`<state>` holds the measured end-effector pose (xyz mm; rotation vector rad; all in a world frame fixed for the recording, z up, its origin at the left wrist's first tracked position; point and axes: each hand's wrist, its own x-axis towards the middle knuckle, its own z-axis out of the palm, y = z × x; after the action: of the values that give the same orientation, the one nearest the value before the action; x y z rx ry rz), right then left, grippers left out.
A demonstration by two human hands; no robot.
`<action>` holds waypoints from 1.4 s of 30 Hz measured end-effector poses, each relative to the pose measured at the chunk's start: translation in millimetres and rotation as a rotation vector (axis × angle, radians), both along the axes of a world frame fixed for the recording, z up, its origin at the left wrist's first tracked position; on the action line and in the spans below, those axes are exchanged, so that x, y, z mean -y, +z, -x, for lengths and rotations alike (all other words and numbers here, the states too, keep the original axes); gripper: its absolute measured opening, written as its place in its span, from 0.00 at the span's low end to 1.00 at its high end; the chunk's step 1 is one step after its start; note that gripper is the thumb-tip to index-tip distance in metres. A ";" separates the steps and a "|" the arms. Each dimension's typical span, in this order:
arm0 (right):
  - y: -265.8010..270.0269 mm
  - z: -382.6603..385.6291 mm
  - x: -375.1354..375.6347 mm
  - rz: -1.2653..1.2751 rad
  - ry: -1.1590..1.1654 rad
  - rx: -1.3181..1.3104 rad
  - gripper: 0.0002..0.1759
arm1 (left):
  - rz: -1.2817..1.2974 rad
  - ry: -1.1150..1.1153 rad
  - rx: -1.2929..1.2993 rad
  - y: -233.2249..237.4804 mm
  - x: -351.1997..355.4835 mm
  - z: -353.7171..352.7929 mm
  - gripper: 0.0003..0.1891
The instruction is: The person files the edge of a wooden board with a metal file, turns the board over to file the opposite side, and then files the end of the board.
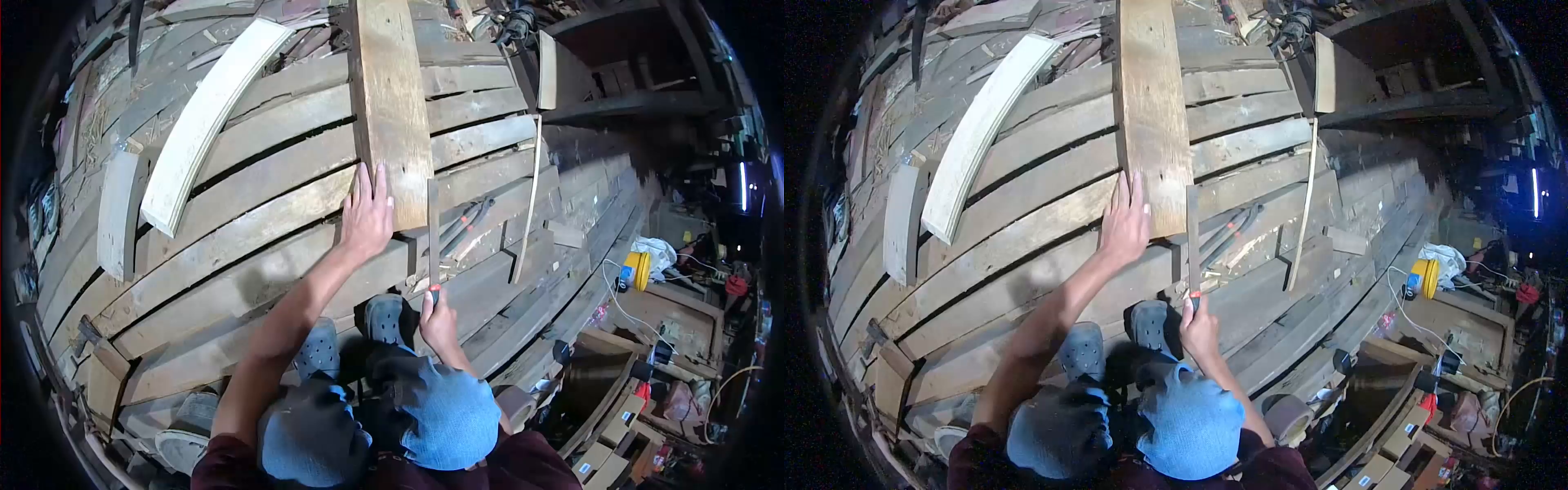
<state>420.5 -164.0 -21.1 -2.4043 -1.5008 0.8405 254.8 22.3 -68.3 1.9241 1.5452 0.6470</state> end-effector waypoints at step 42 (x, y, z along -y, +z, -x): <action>-19.6 -1.1 -103.4 0.081 -0.361 -0.842 0.26 | -0.076 0.001 -0.022 -7.4 0.8 -1.9 0.32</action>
<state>421.7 -60.6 -40.7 -1.8586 -0.6969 1.5519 256.7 21.5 -75.7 1.9934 1.5556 0.6963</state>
